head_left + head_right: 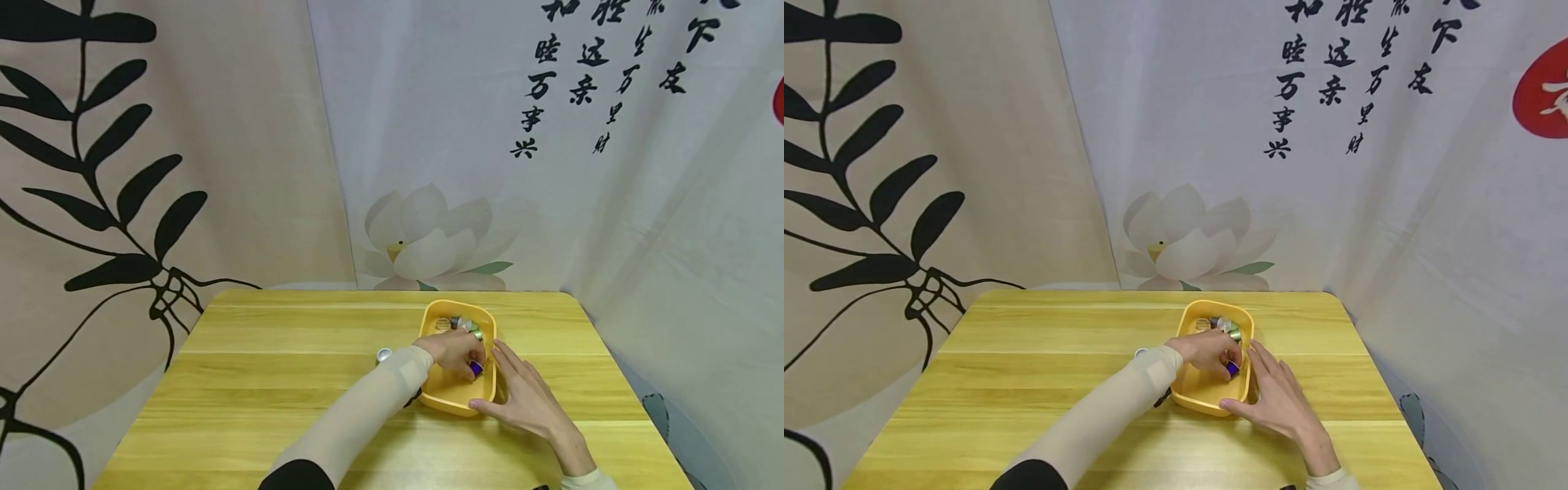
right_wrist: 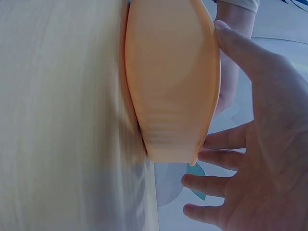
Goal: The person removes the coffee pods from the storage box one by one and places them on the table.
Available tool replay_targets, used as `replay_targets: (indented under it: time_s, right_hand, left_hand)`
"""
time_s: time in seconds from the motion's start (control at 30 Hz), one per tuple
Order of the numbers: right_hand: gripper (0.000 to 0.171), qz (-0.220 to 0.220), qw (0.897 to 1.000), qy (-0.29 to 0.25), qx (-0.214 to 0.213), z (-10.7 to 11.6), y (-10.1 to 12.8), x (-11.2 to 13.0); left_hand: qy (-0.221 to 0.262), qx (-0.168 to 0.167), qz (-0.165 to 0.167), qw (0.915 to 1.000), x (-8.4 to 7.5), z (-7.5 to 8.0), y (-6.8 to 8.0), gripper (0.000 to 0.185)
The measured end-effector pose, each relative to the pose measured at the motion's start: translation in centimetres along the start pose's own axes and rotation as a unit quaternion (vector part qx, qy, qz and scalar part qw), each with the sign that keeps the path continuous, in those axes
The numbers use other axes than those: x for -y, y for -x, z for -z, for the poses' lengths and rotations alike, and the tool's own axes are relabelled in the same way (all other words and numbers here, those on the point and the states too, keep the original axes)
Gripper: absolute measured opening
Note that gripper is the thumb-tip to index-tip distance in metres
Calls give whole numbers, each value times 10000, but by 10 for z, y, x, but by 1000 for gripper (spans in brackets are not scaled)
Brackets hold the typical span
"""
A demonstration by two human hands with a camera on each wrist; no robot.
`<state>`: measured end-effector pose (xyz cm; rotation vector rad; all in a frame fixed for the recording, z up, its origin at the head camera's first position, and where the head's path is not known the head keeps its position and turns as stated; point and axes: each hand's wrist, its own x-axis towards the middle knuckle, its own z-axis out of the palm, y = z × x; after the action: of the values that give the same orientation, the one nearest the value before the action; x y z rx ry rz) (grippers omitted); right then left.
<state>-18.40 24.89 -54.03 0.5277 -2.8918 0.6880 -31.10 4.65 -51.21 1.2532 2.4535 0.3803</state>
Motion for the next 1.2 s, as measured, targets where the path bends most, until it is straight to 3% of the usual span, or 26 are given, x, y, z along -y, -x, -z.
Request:
replay_targets:
  time_s: [0.63,1.2]
  right_hand:
    - [117,26,10000,21,-43,0,0,-1]
    - [117,-45,10000,-16,15,1,0,0]
  left_hand:
    - [310,-91,116,9994,4,3,8,14]
    - [407,-205,-17,9990,11,14,30,29]
